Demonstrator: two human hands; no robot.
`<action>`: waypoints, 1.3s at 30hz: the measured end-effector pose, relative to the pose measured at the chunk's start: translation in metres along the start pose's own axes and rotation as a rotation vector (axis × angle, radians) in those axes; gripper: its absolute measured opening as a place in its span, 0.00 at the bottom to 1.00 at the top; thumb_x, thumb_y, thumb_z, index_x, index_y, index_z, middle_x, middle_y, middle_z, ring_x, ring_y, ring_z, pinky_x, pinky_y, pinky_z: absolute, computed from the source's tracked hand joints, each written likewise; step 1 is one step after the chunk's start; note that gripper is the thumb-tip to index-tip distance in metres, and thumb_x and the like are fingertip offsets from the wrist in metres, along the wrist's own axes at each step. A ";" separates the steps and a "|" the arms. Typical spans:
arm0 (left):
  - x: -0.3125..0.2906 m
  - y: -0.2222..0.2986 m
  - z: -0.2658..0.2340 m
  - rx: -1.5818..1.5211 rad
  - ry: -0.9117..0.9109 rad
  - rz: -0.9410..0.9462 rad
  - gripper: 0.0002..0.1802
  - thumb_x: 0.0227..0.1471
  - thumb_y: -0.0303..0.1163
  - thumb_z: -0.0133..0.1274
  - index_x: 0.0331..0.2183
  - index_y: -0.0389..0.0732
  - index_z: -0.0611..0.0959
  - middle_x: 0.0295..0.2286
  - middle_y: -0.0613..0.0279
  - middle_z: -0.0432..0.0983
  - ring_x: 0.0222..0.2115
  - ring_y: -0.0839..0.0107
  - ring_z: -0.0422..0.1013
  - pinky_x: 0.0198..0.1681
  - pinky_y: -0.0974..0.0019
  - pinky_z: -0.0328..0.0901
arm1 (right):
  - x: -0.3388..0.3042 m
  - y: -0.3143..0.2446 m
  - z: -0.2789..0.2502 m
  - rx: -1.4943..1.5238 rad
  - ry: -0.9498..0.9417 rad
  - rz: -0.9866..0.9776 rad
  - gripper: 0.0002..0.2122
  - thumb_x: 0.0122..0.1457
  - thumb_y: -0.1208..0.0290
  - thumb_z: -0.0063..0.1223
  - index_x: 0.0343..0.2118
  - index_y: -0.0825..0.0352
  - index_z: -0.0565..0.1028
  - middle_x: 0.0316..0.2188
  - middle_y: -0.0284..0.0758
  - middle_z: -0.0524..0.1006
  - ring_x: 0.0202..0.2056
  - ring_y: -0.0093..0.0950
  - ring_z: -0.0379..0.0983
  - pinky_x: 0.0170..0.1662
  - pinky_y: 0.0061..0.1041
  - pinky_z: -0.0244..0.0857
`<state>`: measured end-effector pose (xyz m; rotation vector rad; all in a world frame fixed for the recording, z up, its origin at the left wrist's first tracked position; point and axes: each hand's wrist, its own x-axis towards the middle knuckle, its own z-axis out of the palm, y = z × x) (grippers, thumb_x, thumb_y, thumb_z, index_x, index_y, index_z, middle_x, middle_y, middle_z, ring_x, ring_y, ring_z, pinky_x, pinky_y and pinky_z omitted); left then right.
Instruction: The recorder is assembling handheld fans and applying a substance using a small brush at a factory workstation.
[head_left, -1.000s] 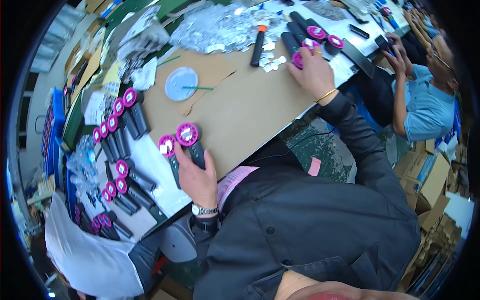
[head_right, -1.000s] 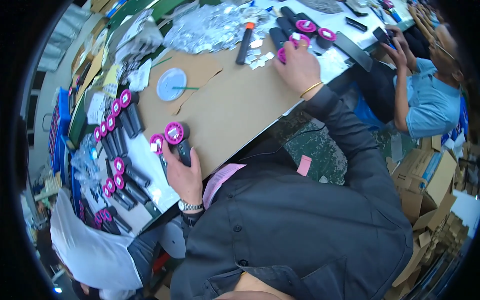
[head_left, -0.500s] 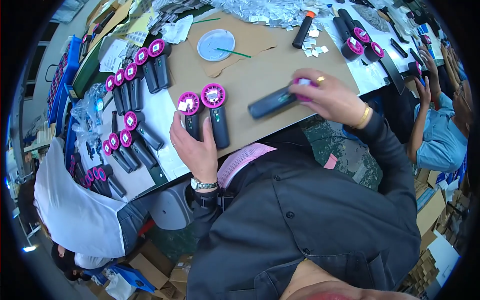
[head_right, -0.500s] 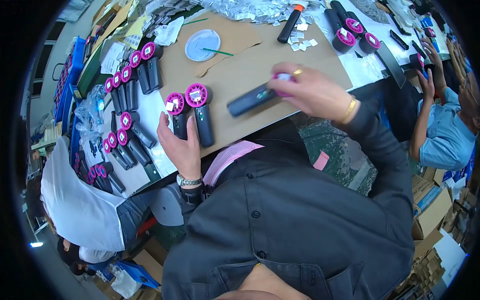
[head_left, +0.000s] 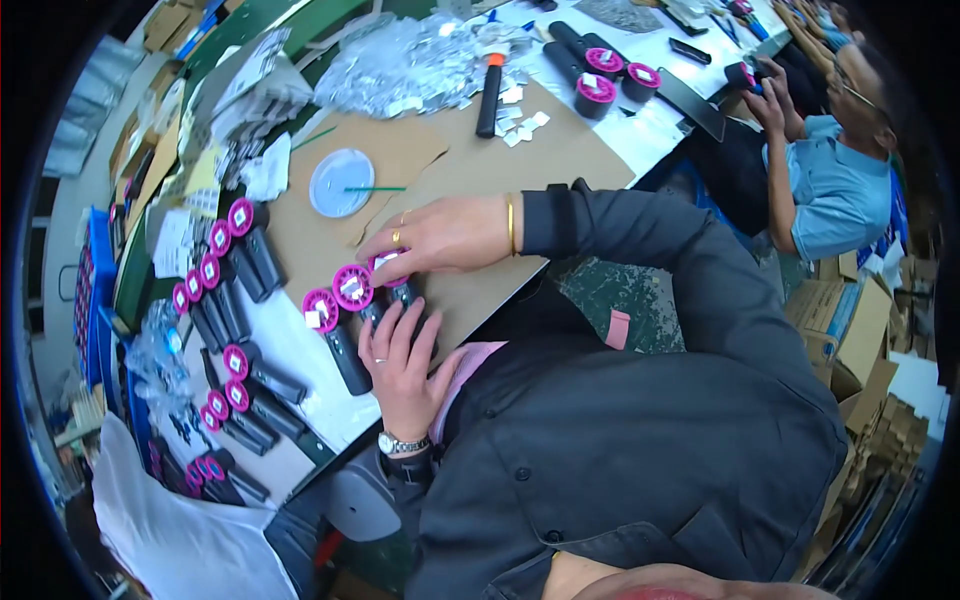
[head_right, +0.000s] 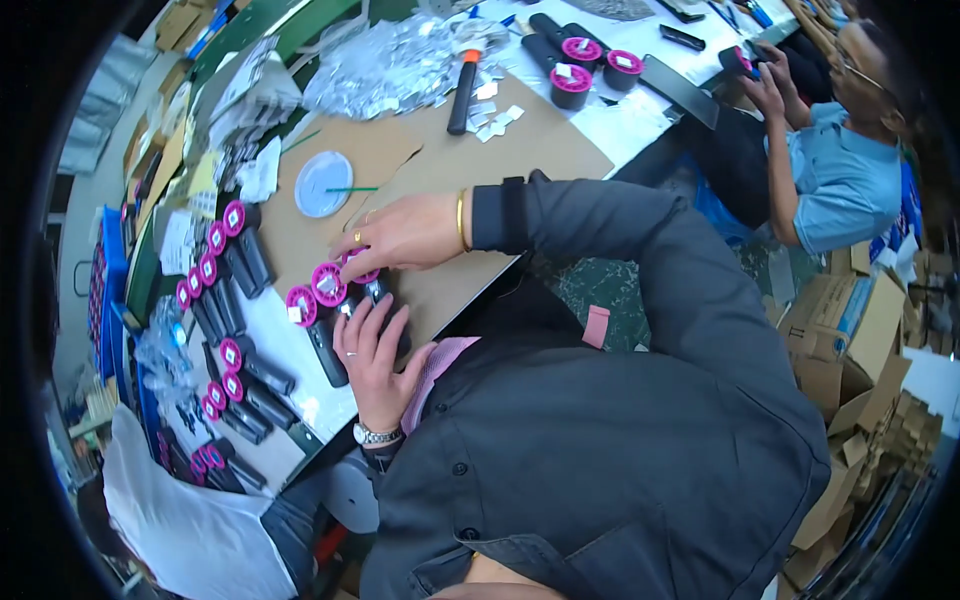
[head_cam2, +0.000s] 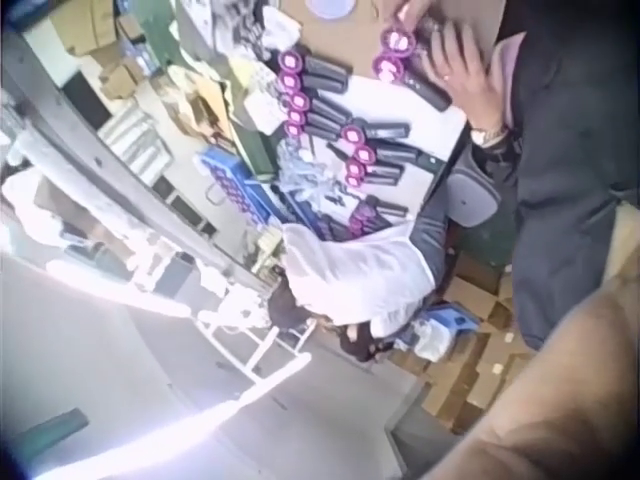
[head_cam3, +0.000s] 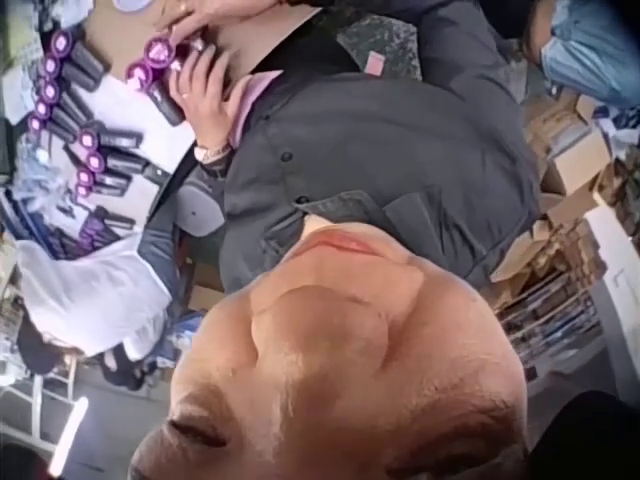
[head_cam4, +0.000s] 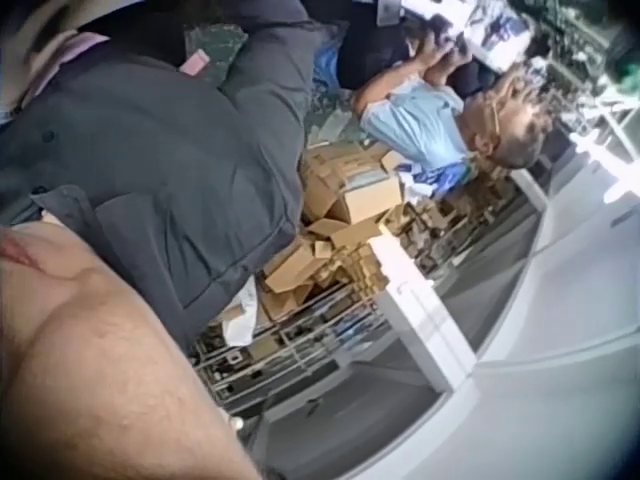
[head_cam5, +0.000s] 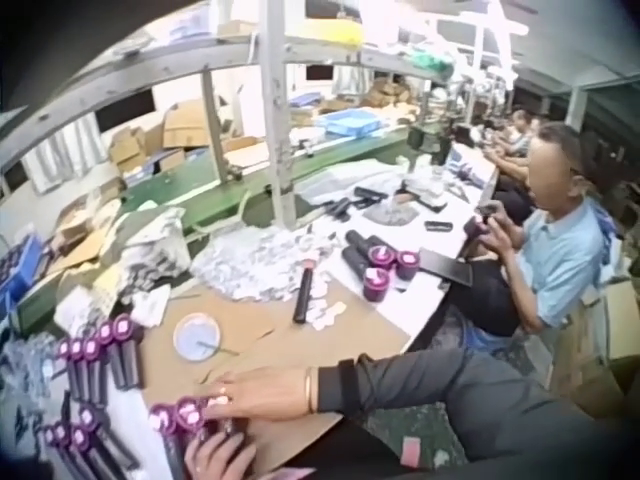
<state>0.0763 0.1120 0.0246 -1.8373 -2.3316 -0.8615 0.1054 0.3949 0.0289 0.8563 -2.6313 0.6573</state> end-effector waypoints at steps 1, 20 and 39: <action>0.000 -0.001 0.002 0.003 -0.021 -0.007 0.35 0.47 0.37 0.76 0.57 0.42 0.85 0.60 0.56 0.77 0.65 0.51 0.67 0.70 0.41 0.55 | -0.010 0.000 -0.006 -0.040 0.046 0.132 0.20 0.64 0.70 0.59 0.59 0.57 0.77 0.63 0.38 0.75 0.58 0.43 0.76 0.56 0.41 0.77; 0.004 -0.009 0.009 0.064 -0.070 -0.056 0.31 0.51 0.35 0.73 0.56 0.43 0.85 0.61 0.58 0.77 0.66 0.55 0.67 0.73 0.42 0.50 | -0.197 0.062 -0.114 -0.639 0.189 1.458 0.34 0.62 0.42 0.67 0.58 0.68 0.78 0.47 0.49 0.85 0.44 0.43 0.86 0.44 0.39 0.80; 0.008 0.006 0.006 0.018 -0.031 0.008 0.40 0.50 0.47 0.74 0.63 0.47 0.82 0.63 0.60 0.76 0.66 0.55 0.67 0.73 0.41 0.48 | -0.035 -0.023 -0.033 -0.108 -0.197 0.240 0.24 0.61 0.77 0.62 0.60 0.57 0.75 0.63 0.33 0.74 0.53 0.43 0.78 0.55 0.42 0.76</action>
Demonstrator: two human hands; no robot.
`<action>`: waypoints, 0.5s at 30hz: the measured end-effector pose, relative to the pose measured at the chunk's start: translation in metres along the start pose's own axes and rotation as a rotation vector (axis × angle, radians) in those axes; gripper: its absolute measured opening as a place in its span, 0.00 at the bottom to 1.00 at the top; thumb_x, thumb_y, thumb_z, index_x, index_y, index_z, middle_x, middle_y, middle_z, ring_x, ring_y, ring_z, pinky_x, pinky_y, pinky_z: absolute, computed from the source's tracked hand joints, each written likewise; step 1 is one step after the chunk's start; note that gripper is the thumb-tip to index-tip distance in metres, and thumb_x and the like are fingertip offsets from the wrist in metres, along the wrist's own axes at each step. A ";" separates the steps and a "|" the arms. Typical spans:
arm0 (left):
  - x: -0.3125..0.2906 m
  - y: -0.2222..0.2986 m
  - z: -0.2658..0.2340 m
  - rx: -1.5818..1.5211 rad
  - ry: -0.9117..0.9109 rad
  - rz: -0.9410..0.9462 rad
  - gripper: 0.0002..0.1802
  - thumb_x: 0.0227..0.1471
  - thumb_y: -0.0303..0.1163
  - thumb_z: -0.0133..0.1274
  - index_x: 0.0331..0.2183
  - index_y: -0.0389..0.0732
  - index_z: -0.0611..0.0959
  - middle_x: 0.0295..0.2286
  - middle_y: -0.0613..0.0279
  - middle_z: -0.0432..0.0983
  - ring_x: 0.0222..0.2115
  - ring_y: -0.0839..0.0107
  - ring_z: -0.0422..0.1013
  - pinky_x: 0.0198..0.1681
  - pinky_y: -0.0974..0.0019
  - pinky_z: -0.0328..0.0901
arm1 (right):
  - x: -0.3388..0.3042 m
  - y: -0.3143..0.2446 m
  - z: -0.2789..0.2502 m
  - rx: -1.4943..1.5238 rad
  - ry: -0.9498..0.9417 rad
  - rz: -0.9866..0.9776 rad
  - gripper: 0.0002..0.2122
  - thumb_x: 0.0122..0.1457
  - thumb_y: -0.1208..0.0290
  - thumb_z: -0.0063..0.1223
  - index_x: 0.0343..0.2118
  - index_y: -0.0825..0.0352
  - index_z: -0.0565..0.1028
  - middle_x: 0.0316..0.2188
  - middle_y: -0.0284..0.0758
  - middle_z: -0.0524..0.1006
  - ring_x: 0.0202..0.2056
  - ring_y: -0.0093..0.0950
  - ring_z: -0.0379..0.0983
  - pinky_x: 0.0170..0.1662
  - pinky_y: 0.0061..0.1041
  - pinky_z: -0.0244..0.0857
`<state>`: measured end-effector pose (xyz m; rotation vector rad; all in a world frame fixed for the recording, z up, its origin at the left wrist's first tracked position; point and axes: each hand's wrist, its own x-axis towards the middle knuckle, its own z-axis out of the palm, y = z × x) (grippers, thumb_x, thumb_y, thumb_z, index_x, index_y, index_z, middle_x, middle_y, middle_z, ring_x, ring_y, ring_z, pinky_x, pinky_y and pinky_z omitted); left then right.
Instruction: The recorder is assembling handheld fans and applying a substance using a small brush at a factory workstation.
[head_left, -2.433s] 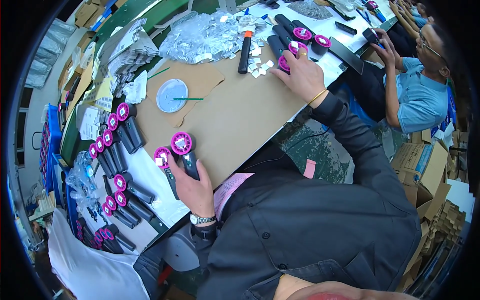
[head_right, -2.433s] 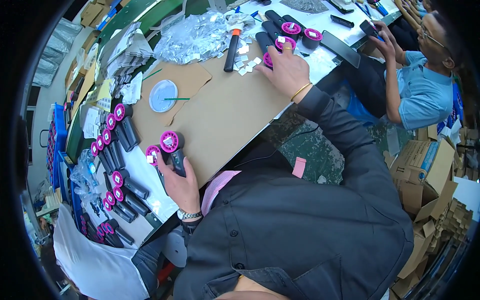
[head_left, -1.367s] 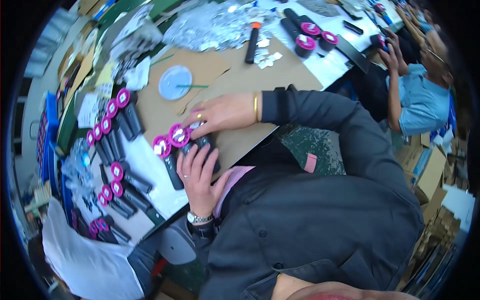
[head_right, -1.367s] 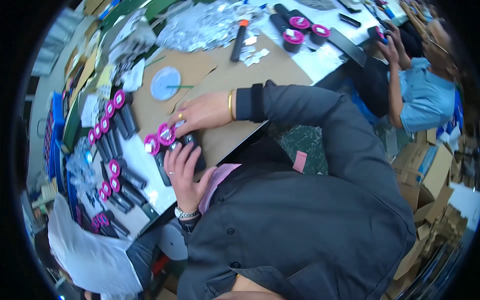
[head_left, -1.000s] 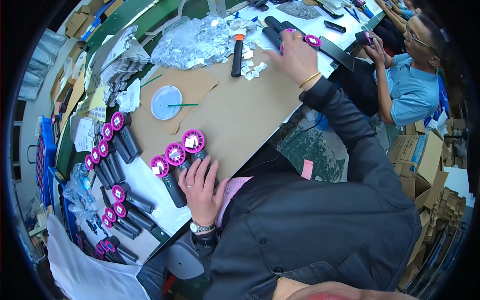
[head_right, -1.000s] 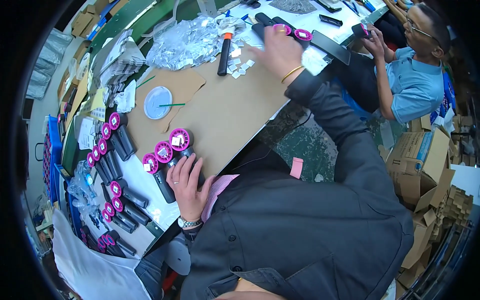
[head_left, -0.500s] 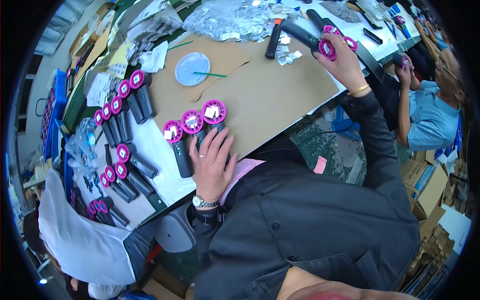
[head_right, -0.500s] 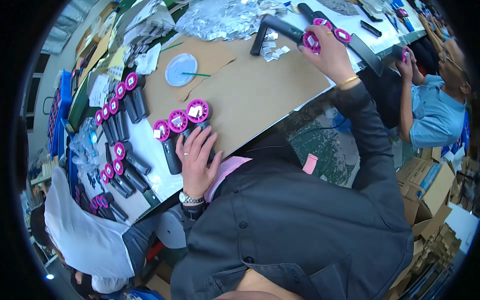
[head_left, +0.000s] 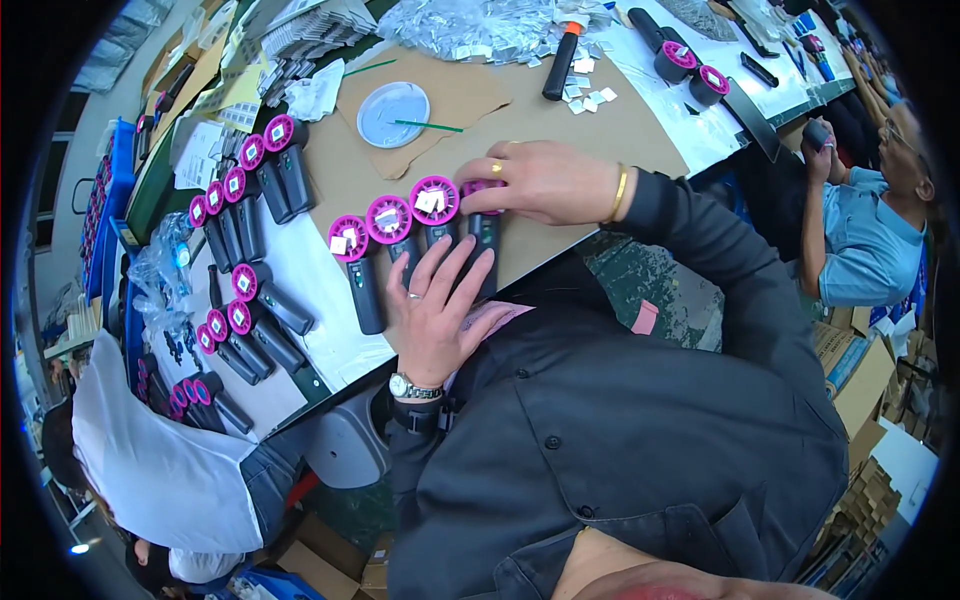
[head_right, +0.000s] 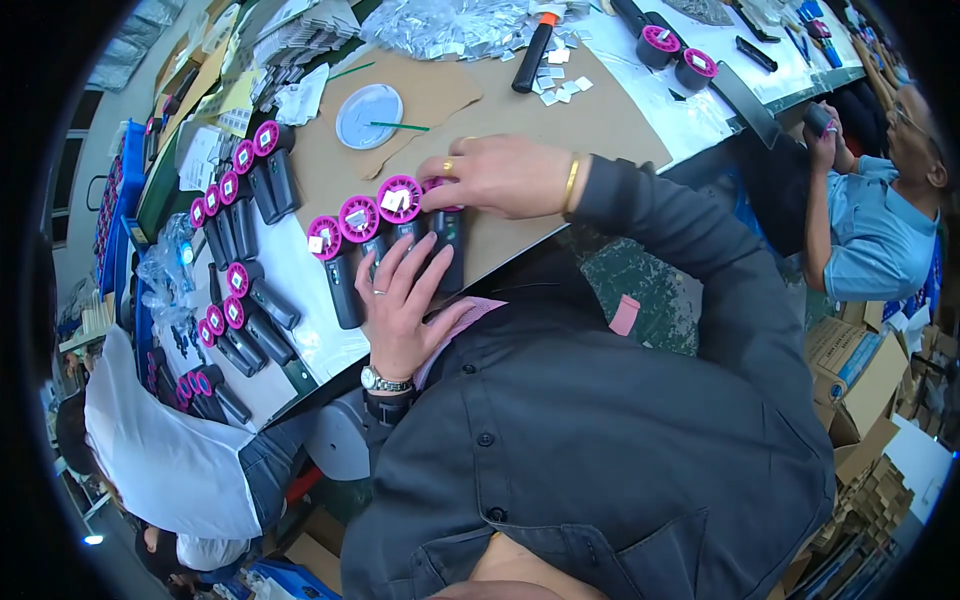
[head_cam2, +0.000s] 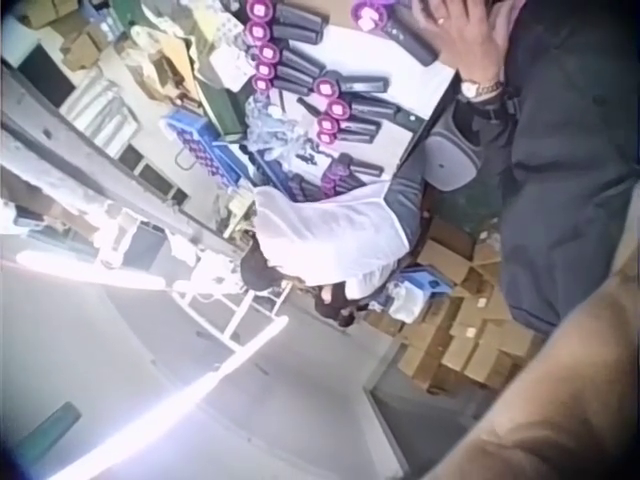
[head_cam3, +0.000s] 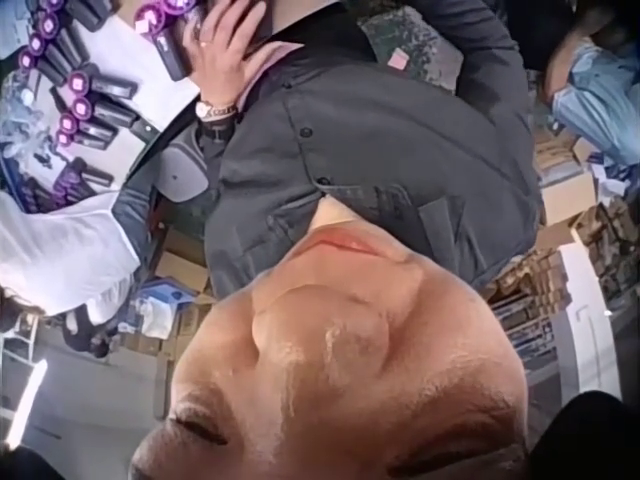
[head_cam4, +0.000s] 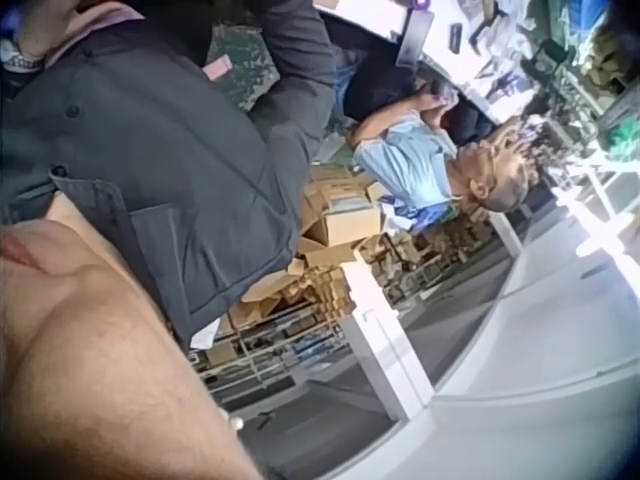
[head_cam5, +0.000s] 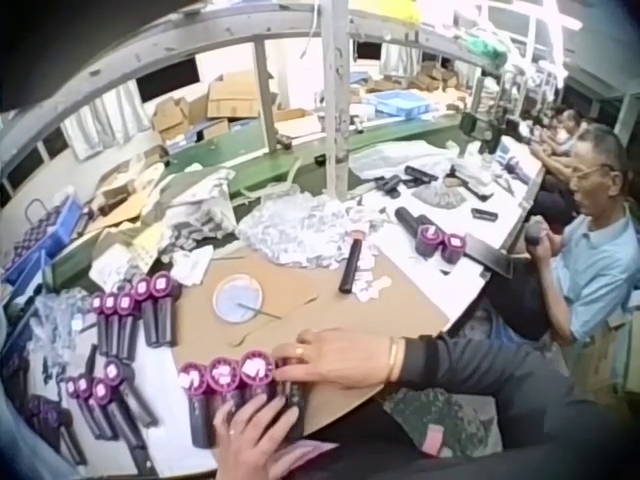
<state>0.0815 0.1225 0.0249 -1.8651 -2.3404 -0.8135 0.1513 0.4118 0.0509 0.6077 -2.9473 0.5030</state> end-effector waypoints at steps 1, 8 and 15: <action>0.000 0.000 0.001 -0.007 0.001 0.011 0.40 0.50 0.47 0.74 0.63 0.47 0.82 0.63 0.60 0.76 0.66 0.55 0.67 0.73 0.41 0.48 | 0.005 -0.001 0.001 0.043 0.019 0.011 0.24 0.62 0.77 0.61 0.61 0.56 0.75 0.62 0.34 0.74 0.52 0.44 0.79 0.54 0.43 0.76; -0.003 -0.001 0.003 0.039 -0.064 -0.022 0.35 0.50 0.45 0.74 0.59 0.48 0.86 0.62 0.61 0.78 0.67 0.56 0.67 0.73 0.41 0.47 | -0.017 0.015 0.004 0.175 0.252 0.173 0.21 0.63 0.71 0.65 0.59 0.57 0.78 0.58 0.35 0.78 0.49 0.41 0.81 0.50 0.40 0.77; 0.004 -0.001 0.004 -0.001 -0.061 -0.020 0.34 0.50 0.44 0.75 0.58 0.48 0.86 0.62 0.62 0.78 0.67 0.56 0.67 0.73 0.41 0.46 | -0.114 0.134 -0.039 -0.539 0.617 1.070 0.22 0.65 0.54 0.67 0.55 0.61 0.81 0.50 0.42 0.82 0.42 0.45 0.85 0.43 0.41 0.80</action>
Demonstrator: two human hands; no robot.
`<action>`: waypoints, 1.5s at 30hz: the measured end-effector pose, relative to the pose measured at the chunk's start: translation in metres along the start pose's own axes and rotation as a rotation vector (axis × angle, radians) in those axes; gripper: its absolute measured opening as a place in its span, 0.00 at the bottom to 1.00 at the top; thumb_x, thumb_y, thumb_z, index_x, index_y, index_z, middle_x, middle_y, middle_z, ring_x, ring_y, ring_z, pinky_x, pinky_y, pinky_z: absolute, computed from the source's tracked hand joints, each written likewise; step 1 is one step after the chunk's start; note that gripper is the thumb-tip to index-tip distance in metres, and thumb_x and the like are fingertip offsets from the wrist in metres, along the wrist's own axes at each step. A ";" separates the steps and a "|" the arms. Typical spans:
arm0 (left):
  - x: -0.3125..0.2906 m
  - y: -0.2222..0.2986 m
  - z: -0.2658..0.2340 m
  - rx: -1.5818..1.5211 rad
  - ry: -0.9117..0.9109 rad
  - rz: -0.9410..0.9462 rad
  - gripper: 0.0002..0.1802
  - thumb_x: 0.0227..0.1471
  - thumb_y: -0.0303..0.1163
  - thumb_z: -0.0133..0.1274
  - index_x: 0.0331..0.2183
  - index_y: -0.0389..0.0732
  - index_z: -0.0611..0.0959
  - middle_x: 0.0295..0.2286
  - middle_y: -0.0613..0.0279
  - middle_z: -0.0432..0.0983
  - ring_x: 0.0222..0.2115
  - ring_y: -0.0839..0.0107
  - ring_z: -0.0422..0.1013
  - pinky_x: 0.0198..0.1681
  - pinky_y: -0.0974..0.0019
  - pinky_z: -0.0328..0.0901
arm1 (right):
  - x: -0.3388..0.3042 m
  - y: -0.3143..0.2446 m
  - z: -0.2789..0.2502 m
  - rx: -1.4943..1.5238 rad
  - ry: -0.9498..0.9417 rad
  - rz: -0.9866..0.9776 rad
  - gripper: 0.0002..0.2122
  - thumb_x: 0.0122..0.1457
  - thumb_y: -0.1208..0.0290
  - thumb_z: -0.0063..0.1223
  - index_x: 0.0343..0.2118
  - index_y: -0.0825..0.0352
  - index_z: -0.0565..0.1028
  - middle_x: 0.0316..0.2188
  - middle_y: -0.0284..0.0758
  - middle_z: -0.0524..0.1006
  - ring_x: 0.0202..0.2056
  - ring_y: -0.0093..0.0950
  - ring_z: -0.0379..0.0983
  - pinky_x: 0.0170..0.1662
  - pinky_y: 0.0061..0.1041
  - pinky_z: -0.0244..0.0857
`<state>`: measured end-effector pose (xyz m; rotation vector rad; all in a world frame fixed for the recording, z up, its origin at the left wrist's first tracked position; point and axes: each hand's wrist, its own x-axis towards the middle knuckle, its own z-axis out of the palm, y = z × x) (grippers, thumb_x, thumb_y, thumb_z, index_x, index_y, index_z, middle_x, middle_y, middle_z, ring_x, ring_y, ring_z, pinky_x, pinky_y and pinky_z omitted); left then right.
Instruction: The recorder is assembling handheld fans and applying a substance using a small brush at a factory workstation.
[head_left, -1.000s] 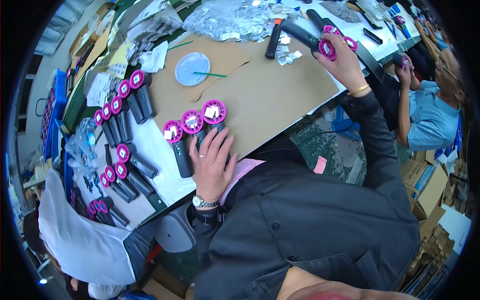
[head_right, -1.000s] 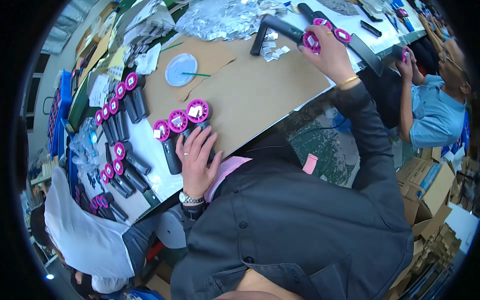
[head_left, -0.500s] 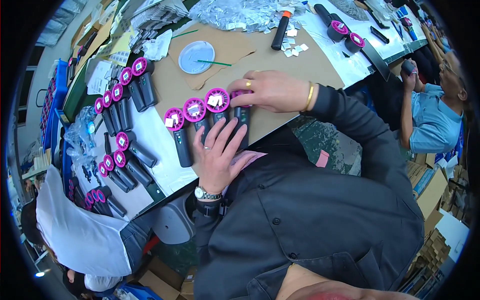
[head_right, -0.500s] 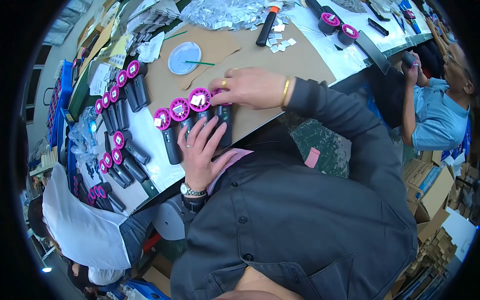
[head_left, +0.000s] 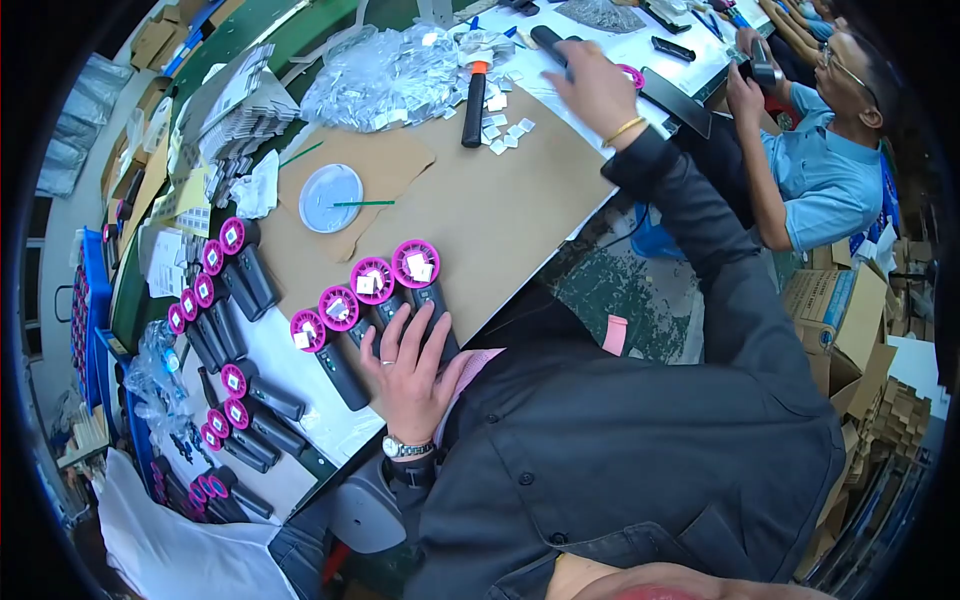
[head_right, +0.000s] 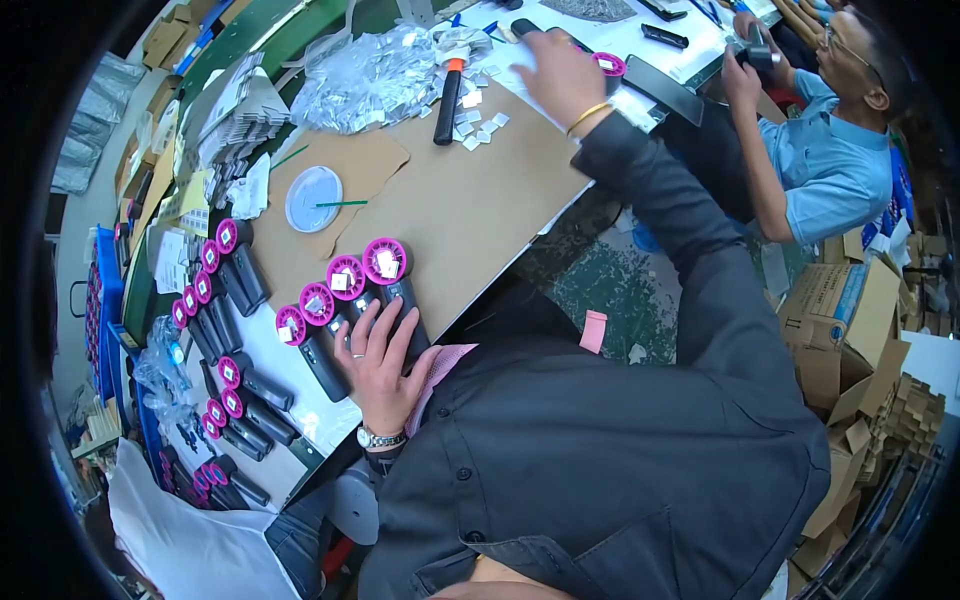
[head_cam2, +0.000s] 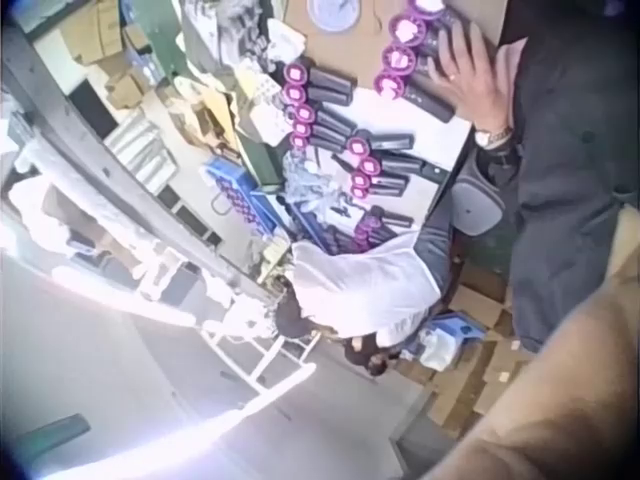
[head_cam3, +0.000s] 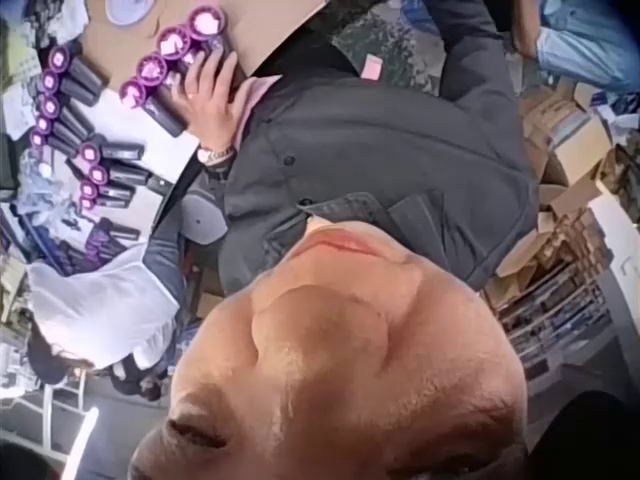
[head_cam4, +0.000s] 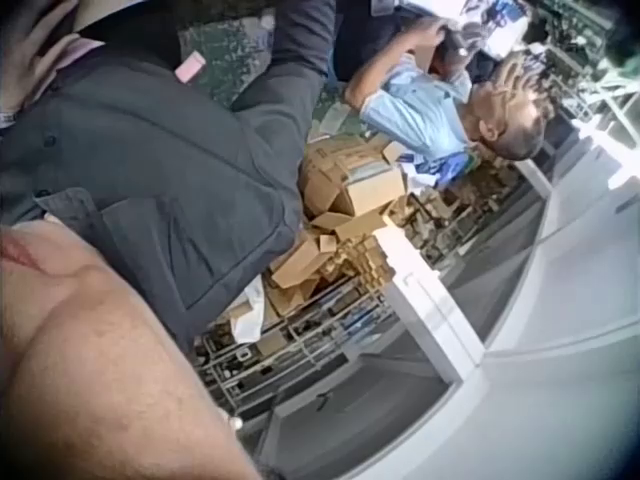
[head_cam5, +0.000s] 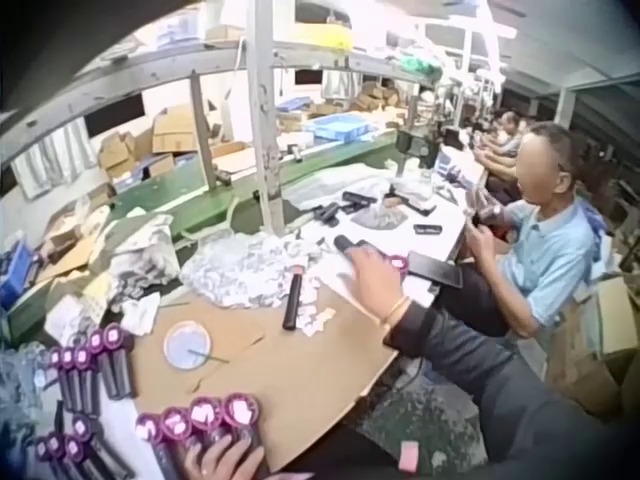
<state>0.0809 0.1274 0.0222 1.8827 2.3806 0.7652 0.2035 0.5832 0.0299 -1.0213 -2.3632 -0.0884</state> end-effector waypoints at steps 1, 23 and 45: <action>0.000 0.001 0.000 0.000 -0.002 -0.004 0.35 0.50 0.44 0.75 0.58 0.47 0.86 0.62 0.62 0.78 0.67 0.56 0.67 0.73 0.41 0.45 | 0.012 0.014 0.001 -0.104 -0.051 0.133 0.24 0.64 0.50 0.67 0.55 0.63 0.81 0.50 0.46 0.82 0.41 0.47 0.86 0.43 0.42 0.81; 0.001 -0.004 0.003 -0.005 -0.019 -0.041 0.41 0.50 0.44 0.74 0.64 0.47 0.81 0.63 0.64 0.76 0.65 0.60 0.69 0.72 0.41 0.46 | -0.025 -0.033 -0.072 0.532 -0.391 -0.869 0.17 0.64 0.74 0.64 0.56 0.59 0.78 0.58 0.37 0.76 0.52 0.40 0.78 0.53 0.37 0.75; -0.034 -0.046 -0.035 0.224 0.099 -0.216 0.55 0.40 0.66 0.73 0.68 0.58 0.78 0.71 0.58 0.66 0.72 0.46 0.56 0.71 0.38 0.50 | -0.171 -0.147 -0.066 0.805 -0.391 -0.355 0.37 0.57 0.56 0.74 0.70 0.49 0.73 0.76 0.43 0.60 0.74 0.54 0.58 0.74 0.53 0.57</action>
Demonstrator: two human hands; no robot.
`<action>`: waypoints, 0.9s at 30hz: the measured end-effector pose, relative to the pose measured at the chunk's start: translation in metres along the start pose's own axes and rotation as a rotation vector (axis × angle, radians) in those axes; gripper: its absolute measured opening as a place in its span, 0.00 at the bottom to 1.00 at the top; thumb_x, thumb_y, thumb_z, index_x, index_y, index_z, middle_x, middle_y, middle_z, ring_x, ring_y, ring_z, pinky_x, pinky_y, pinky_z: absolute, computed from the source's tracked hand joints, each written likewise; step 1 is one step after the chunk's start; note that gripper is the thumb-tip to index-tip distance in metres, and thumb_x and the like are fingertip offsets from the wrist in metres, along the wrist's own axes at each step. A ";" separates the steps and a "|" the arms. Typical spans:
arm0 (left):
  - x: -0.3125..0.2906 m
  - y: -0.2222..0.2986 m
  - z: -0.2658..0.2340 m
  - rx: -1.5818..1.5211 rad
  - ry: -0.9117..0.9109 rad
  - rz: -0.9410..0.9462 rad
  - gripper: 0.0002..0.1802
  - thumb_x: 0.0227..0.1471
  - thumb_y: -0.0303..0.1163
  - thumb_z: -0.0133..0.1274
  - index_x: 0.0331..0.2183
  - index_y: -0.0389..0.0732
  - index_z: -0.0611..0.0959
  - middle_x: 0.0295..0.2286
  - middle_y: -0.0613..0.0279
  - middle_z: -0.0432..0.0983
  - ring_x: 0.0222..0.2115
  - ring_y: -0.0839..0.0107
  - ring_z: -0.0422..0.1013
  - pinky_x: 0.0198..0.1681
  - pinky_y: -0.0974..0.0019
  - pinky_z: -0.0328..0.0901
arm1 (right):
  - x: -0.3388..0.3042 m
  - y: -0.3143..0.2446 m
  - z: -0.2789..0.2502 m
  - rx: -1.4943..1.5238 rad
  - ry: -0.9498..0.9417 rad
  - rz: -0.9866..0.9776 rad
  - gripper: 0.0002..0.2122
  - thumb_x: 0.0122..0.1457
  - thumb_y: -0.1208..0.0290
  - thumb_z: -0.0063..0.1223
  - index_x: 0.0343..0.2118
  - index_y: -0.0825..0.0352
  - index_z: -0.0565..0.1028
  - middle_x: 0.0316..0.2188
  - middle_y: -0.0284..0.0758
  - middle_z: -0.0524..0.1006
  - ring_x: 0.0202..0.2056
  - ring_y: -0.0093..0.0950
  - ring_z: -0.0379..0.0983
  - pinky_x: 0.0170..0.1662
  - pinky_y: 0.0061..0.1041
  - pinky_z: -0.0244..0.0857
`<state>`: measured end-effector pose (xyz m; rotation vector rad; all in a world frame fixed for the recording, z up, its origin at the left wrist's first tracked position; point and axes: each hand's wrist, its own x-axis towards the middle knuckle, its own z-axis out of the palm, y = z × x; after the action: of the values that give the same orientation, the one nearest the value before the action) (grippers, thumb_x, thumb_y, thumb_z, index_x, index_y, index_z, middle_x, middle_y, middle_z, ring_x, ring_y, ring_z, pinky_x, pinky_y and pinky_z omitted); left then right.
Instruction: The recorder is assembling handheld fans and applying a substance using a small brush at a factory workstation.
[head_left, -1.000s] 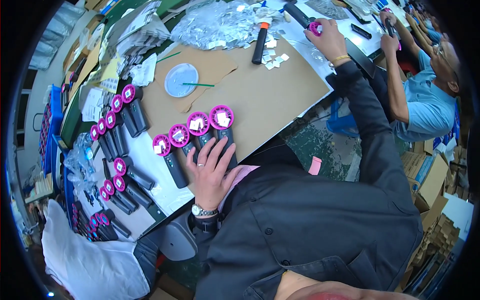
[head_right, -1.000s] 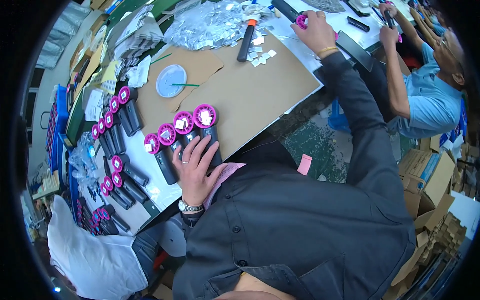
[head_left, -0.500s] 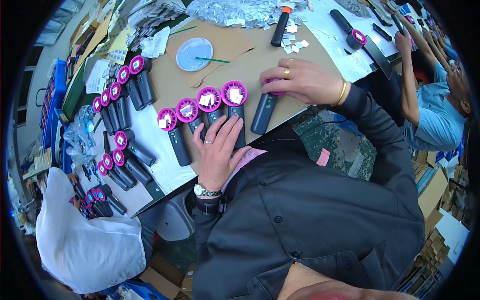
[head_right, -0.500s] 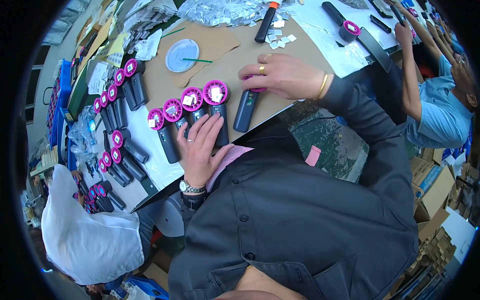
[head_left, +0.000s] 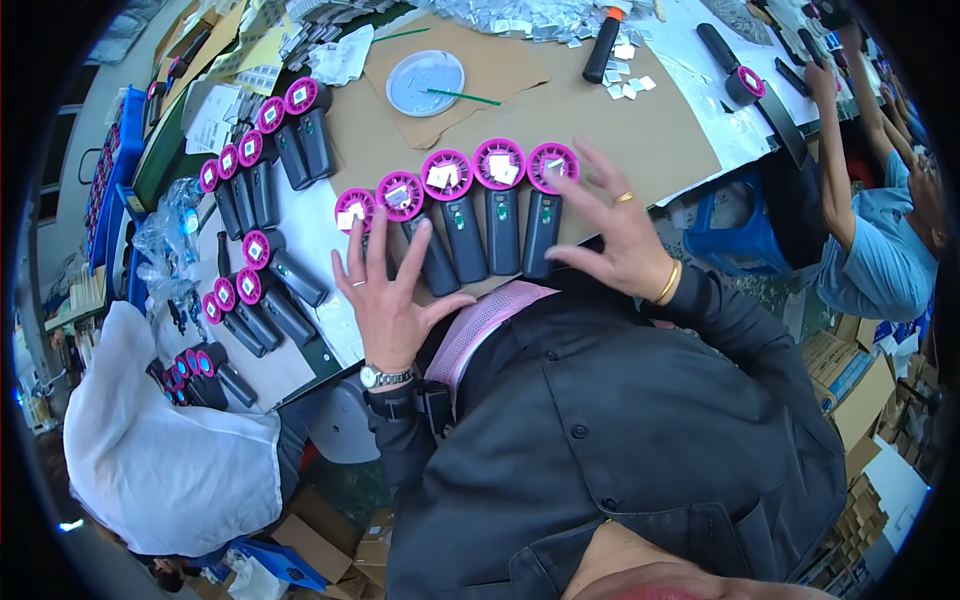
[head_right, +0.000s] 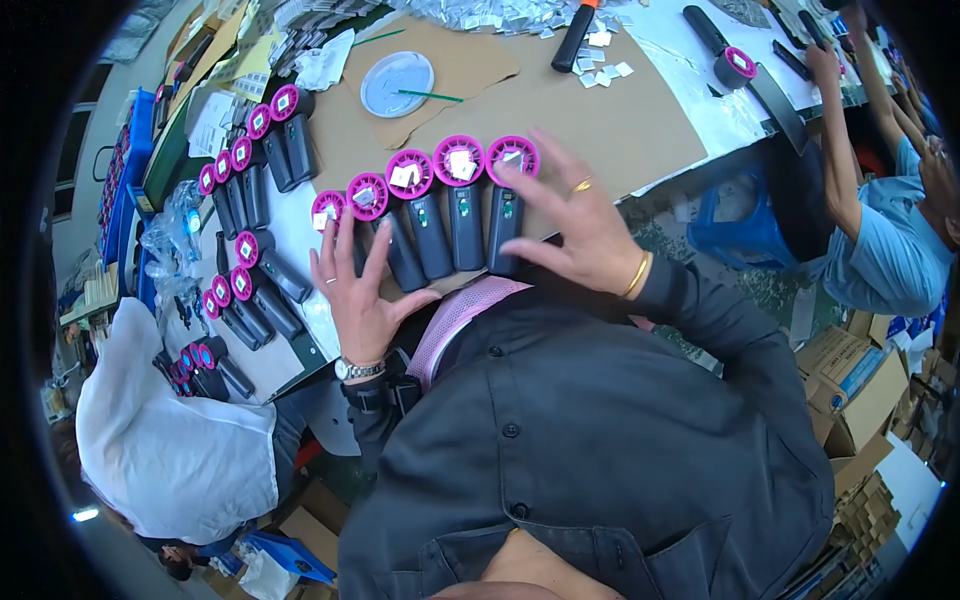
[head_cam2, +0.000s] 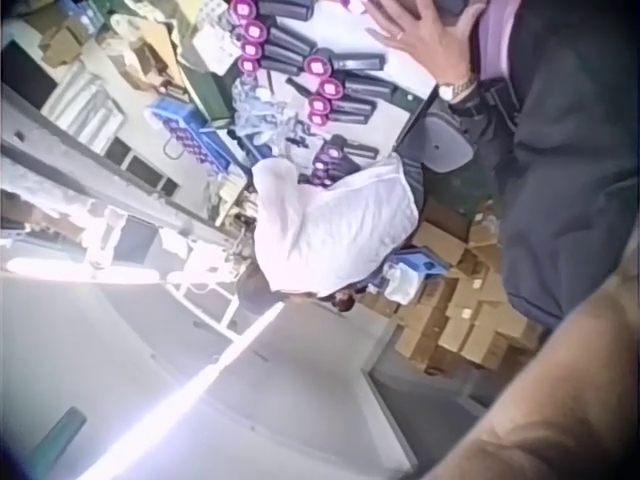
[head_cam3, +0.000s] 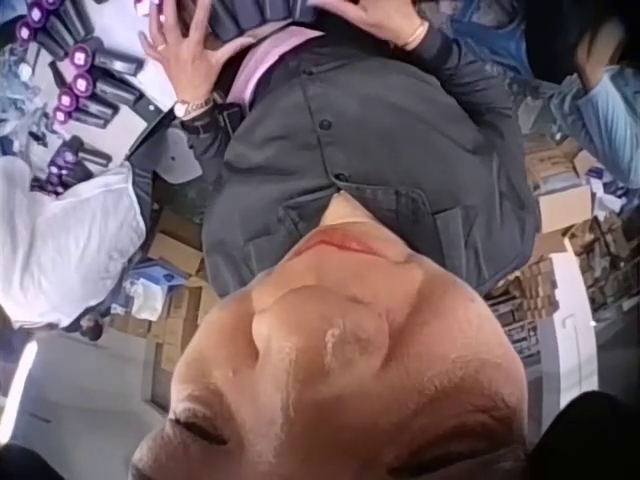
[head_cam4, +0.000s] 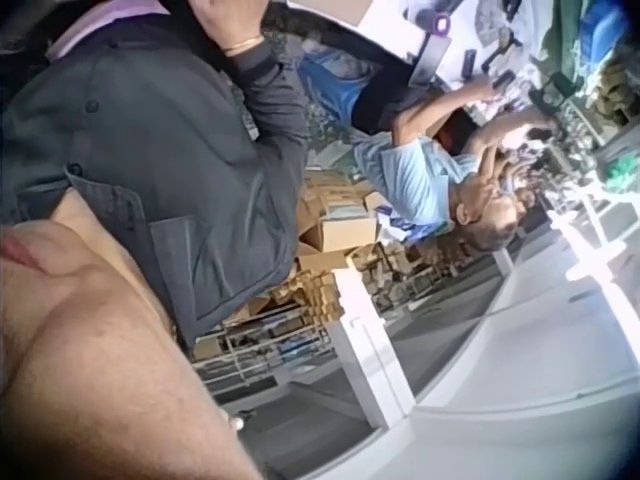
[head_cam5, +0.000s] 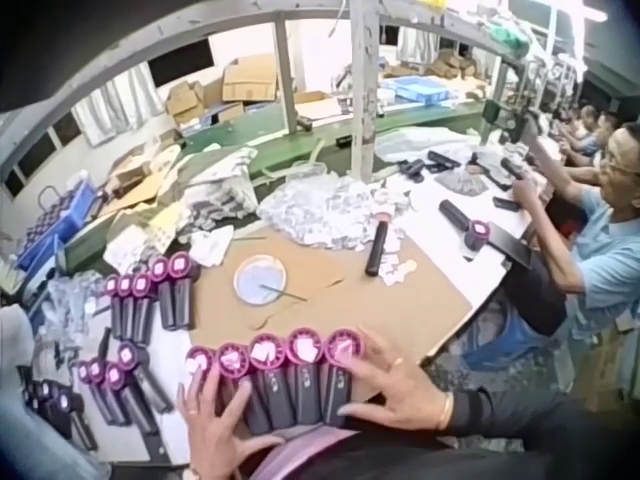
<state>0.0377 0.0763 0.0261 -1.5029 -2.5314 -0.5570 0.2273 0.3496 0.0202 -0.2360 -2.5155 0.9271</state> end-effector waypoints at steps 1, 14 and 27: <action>0.000 -0.002 0.003 0.003 -0.006 0.002 0.55 0.40 0.66 0.73 0.68 0.58 0.78 0.71 0.58 0.66 0.72 0.46 0.56 0.71 0.38 0.50 | -0.001 -0.004 0.008 -0.063 -0.046 -0.027 0.38 0.57 0.52 0.74 0.71 0.48 0.72 0.77 0.43 0.57 0.75 0.56 0.54 0.75 0.55 0.55; -0.024 -0.010 0.027 0.037 0.042 -0.040 0.49 0.43 0.65 0.70 0.67 0.65 0.80 0.71 0.68 0.65 0.73 0.45 0.54 0.70 0.37 0.51 | 0.045 -0.001 0.047 -0.222 -0.264 -0.210 0.41 0.56 0.42 0.72 0.73 0.44 0.69 0.79 0.42 0.52 0.78 0.60 0.42 0.77 0.59 0.49; 0.031 0.032 0.015 0.013 -0.042 0.125 0.45 0.47 0.57 0.72 0.65 0.54 0.81 0.59 0.65 0.77 0.69 0.58 0.62 0.71 0.37 0.44 | 0.030 -0.010 0.035 0.032 -0.079 0.165 0.41 0.60 0.62 0.74 0.75 0.60 0.66 0.42 0.40 0.79 0.33 0.32 0.77 0.40 0.33 0.74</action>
<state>0.0516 0.1211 0.0299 -1.6711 -2.4443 -0.4954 0.1844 0.3312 0.0135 -0.4090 -2.5812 1.0592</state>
